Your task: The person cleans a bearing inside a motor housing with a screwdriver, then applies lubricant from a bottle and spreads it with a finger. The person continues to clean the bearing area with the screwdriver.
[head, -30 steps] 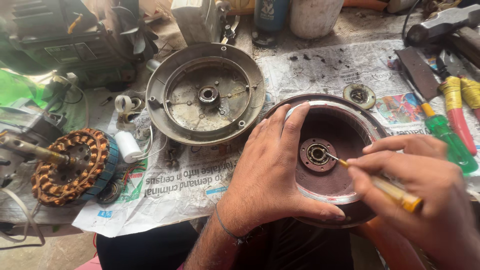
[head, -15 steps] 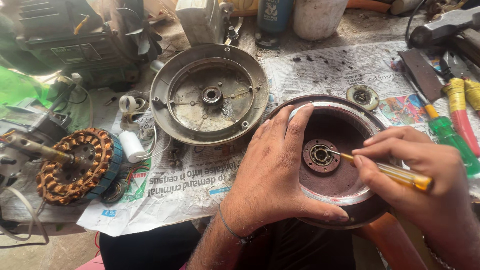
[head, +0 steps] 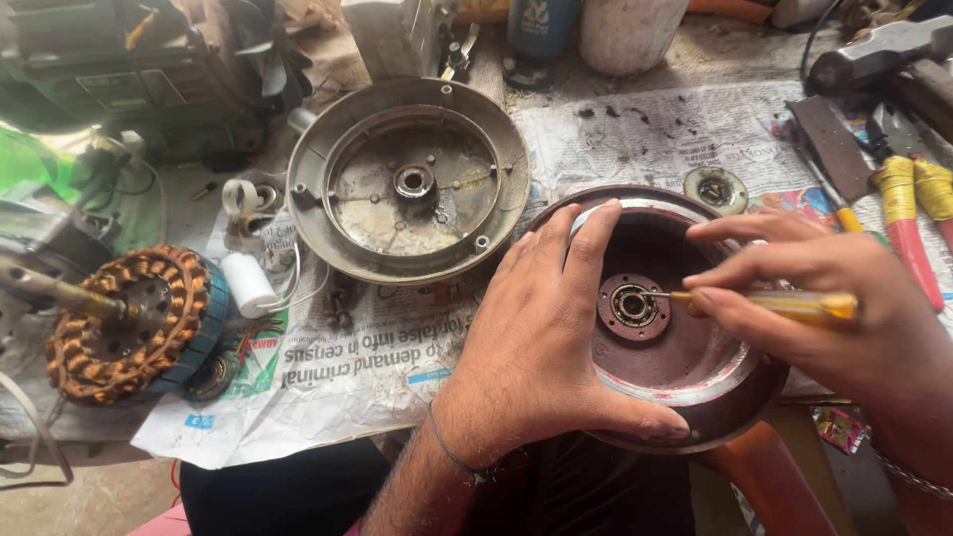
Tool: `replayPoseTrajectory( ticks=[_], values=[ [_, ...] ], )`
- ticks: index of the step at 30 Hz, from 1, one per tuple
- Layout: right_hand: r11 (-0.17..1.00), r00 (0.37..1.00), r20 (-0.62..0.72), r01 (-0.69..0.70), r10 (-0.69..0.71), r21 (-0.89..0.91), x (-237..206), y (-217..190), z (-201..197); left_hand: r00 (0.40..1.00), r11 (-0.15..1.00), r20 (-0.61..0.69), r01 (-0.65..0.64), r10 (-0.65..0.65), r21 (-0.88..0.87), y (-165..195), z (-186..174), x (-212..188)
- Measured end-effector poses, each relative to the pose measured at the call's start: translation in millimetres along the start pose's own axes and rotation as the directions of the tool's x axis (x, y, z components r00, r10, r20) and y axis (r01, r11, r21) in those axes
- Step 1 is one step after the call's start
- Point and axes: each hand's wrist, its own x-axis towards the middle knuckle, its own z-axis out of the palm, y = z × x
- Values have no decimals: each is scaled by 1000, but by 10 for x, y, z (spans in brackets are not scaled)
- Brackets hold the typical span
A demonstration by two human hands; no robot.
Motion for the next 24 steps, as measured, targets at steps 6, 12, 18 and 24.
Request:
replayPoseTrajectory(
  ticks=[6, 12, 18, 24],
  values=[
    [999, 999, -30, 40, -40, 20, -119, 93, 35, 1000, 1000, -7, -12, 12, -7, -7, -5, -8],
    [998, 997, -72, 22, -17, 56, -113, 136, 112, 1000, 1000, -23, -13, 13, -16, 0, -6, -9],
    [983, 980, -107, -156, 167, 101, -172, 166, 132, 998, 999, -37, -42, 41, -35, -27, 5, -22],
    [977, 983, -114, -122, 143, 178, -193, 205, 136, 998, 999, -42, -46, 45, -18, -27, 23, -18]
  ],
)
